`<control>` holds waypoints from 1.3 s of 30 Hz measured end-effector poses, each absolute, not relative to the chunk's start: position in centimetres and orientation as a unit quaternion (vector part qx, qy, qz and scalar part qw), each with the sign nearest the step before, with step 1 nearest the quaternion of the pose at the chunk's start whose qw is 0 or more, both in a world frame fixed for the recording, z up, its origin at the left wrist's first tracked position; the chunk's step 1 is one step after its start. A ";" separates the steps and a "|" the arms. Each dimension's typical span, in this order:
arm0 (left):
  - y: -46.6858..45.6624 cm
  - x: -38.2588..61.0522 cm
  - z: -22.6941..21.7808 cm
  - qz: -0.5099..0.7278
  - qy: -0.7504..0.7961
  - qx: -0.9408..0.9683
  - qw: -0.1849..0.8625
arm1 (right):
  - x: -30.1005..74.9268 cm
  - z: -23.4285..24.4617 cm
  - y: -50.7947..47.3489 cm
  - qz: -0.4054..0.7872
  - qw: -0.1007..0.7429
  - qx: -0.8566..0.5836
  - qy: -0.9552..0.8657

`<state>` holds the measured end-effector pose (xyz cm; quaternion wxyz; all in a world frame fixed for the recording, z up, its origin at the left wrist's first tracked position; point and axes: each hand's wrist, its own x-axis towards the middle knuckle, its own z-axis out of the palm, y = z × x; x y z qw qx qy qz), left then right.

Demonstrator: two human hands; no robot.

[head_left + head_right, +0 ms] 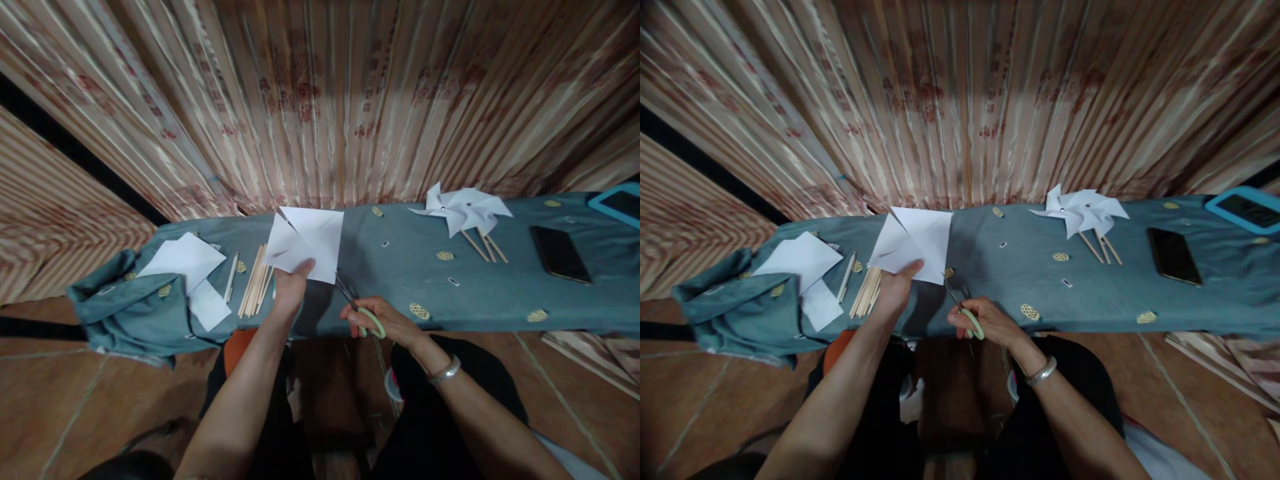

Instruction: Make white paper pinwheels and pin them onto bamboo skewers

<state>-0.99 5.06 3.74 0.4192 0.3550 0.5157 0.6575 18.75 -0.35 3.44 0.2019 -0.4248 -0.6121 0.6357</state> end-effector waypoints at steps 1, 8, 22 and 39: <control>5.0 -0.9 3.8 0.658 0.513 0.356 0.421 | 18.7 3.4 -0.3 0.639 0.204 -0.422 -0.610; 5.2 -0.6 3.4 0.674 0.500 0.350 0.417 | 18.6 3.3 -0.4 0.647 0.221 -0.418 -0.598; 4.8 0.0 3.1 0.651 0.508 0.345 0.447 | 18.6 2.1 0.0 0.651 0.231 -0.434 -0.578; 4.4 0.4 3.7 0.644 0.511 0.342 0.455 | 18.3 2.4 0.0 0.656 0.225 -0.436 -0.574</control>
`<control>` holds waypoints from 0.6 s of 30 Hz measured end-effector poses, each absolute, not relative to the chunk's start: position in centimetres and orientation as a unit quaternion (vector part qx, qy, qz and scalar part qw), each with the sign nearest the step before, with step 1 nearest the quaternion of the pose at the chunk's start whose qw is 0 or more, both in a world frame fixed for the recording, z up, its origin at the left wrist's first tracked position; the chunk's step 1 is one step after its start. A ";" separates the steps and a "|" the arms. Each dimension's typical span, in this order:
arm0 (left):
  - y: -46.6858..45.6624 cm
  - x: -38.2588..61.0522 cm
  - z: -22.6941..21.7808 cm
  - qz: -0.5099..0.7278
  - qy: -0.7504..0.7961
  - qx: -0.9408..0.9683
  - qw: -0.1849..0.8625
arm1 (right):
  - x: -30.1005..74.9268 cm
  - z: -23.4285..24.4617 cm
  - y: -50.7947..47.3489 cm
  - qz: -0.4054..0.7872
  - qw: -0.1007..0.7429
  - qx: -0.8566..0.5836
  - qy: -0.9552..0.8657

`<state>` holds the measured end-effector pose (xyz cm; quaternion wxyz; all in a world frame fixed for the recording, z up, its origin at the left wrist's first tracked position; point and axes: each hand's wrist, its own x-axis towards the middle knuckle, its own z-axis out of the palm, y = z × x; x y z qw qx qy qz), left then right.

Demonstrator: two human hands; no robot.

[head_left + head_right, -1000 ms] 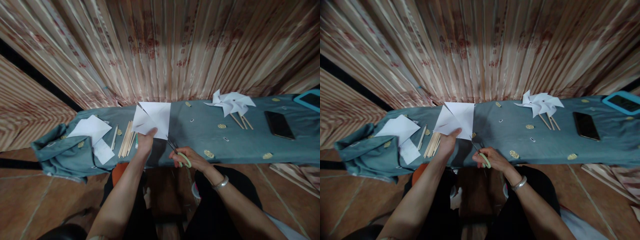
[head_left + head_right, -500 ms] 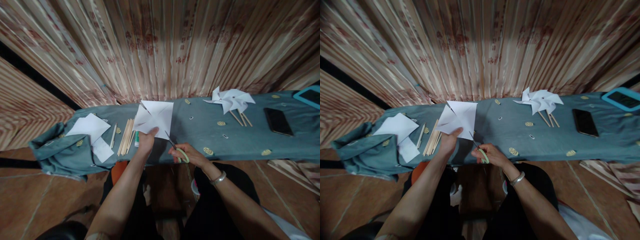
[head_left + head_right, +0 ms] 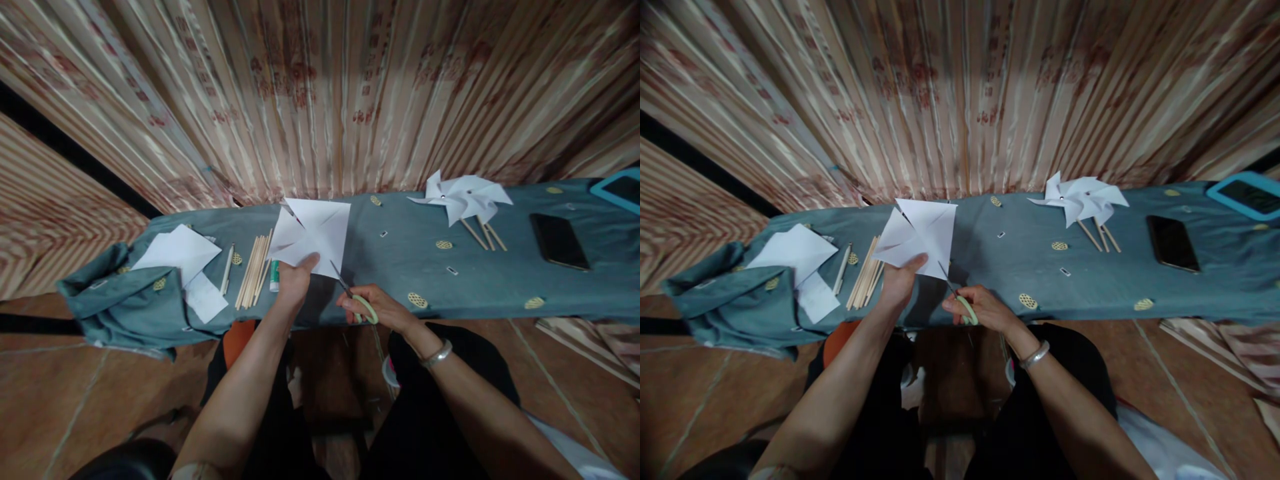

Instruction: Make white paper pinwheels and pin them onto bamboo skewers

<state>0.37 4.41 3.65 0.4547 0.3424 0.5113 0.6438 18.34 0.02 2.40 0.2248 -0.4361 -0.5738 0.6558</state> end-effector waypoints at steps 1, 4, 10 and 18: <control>4.4 0.4 3.6 0.643 0.512 0.343 0.455 | 18.4 2.4 0.0 0.656 0.225 -0.434 -0.575; 4.4 0.4 3.6 0.645 0.506 0.343 0.458 | 18.3 2.4 0.0 0.657 0.228 -0.432 -0.574; 4.5 0.3 3.5 0.646 0.506 0.341 0.458 | 18.1 2.5 0.0 0.659 0.234 -0.442 -0.562; 4.6 0.2 3.3 0.644 0.508 0.333 0.466 | 18.0 2.3 0.0 0.672 0.243 -0.441 -0.543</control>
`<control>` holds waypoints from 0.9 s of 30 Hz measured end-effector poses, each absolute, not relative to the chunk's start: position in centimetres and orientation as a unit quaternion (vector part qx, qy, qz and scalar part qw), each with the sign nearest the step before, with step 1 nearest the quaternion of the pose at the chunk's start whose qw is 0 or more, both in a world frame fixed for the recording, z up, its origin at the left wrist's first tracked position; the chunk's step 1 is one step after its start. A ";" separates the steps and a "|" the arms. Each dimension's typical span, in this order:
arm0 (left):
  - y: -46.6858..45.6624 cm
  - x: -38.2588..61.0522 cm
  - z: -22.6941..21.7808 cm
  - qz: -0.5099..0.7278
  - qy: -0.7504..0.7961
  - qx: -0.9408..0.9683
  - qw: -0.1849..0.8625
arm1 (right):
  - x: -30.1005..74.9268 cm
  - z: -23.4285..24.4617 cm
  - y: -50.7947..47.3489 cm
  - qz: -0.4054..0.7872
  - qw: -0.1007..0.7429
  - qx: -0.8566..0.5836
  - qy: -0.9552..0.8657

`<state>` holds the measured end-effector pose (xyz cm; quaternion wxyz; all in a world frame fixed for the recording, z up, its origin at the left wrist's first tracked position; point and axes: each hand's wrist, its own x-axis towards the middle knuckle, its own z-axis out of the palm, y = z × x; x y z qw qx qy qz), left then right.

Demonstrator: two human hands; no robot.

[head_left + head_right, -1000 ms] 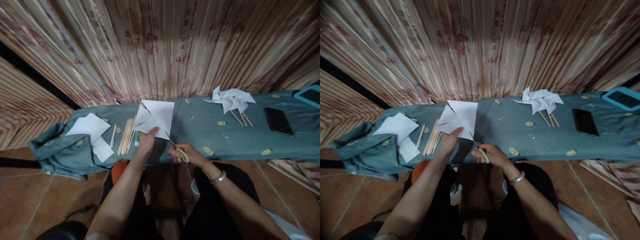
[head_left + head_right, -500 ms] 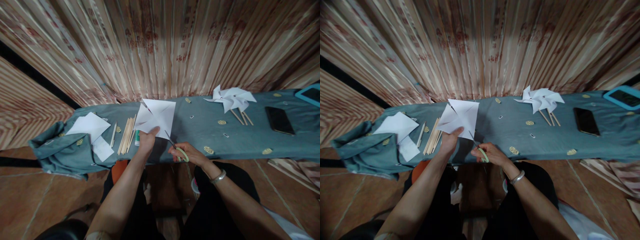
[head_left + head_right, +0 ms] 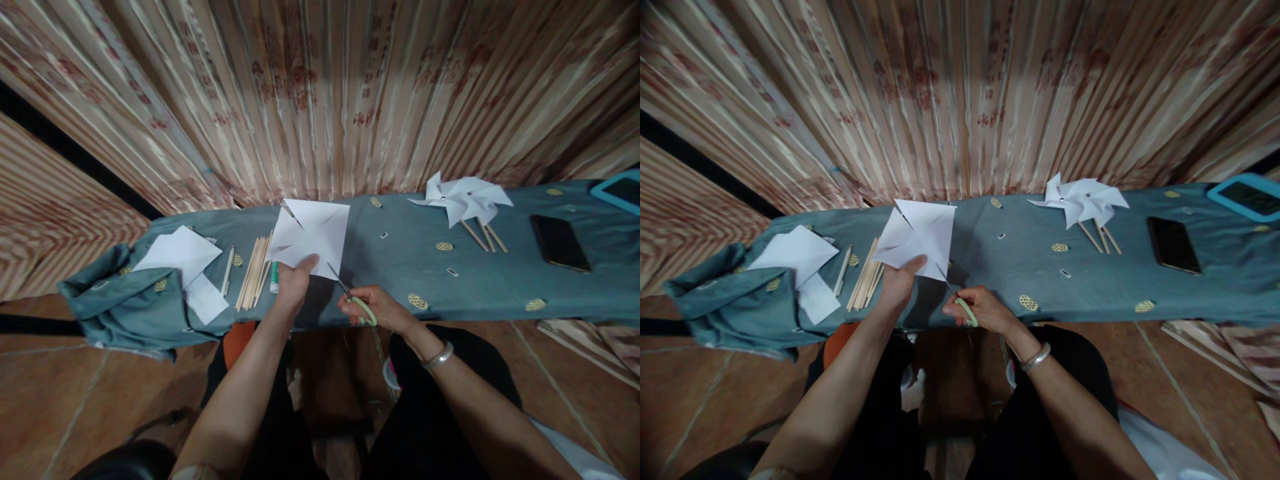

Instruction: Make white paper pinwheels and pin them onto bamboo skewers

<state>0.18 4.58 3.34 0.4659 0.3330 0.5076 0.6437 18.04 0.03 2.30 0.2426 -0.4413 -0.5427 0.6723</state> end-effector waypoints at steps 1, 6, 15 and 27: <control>4.6 0.2 3.3 0.645 0.506 0.334 0.466 | 18.0 2.4 0.0 0.672 0.244 -0.444 -0.541; 4.6 0.2 3.3 0.652 0.498 0.329 0.467 | 18.0 2.5 0.0 0.671 0.247 -0.443 -0.540; 4.3 0.4 3.0 0.618 0.529 0.357 0.458 | 17.9 2.5 0.1 0.666 0.248 -0.437 -0.551; 4.6 0.2 2.4 0.619 0.537 0.364 0.443 | 18.1 2.2 0.1 0.670 0.250 -0.447 -0.537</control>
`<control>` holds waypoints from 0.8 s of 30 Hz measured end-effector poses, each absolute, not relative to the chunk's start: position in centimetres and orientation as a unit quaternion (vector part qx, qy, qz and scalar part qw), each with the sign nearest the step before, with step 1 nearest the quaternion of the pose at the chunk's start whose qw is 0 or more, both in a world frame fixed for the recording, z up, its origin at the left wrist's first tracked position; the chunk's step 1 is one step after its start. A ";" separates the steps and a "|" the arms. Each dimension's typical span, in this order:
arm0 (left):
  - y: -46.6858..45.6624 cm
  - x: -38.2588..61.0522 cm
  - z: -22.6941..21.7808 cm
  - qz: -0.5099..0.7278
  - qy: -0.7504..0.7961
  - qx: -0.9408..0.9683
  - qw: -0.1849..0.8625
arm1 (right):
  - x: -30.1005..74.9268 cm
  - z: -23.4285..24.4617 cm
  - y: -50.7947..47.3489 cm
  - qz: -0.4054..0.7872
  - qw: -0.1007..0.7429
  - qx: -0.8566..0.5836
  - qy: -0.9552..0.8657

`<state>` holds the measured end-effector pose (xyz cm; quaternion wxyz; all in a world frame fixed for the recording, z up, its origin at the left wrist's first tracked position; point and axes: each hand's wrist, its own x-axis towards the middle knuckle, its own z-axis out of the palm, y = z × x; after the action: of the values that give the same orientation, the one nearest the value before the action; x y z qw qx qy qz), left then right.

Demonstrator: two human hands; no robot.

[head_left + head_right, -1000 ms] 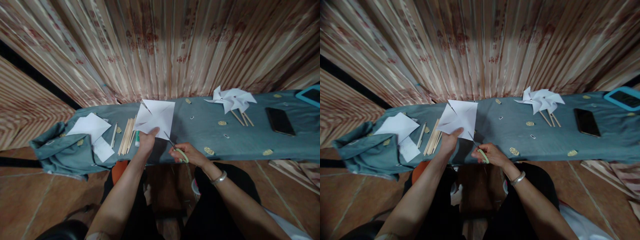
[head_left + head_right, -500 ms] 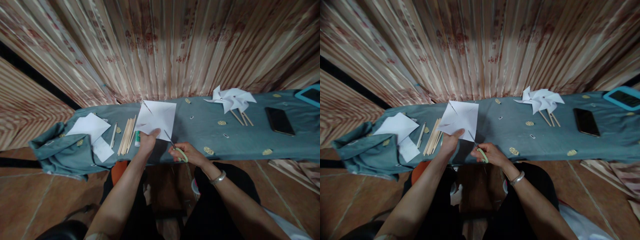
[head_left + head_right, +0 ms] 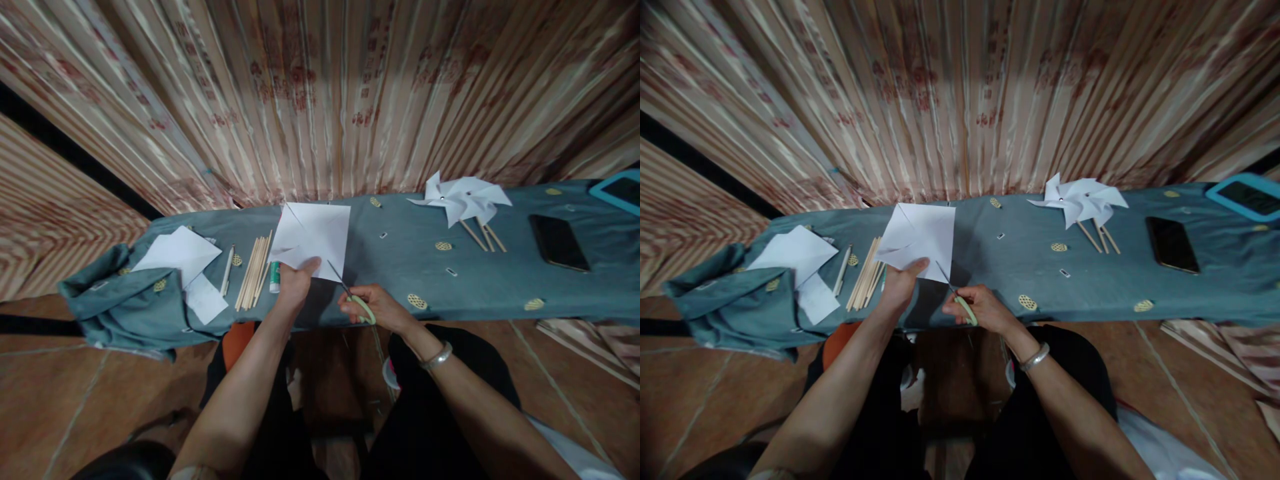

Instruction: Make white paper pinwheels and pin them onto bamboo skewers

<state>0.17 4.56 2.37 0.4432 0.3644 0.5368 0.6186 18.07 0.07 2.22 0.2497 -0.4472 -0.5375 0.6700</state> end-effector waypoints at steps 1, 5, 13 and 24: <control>4.5 0.2 2.4 0.618 0.537 0.362 0.445 | 18.1 2.2 0.1 0.670 0.249 -0.447 -0.538; 4.2 0.5 2.8 0.615 0.520 0.363 0.469 | 18.0 2.4 0.2 0.668 0.254 -0.443 -0.541; 3.9 0.9 3.0 0.612 0.524 0.358 0.473 | 17.9 2.4 0.3 0.663 0.265 -0.445 -0.541; 3.6 1.1 3.2 0.599 0.517 0.358 0.497 | 17.9 2.2 0.4 0.669 0.266 -0.452 -0.527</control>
<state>1.10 3.56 3.21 0.4969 0.3578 0.5165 0.5986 17.90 0.37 2.24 0.2661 -0.4517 -0.5270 0.6690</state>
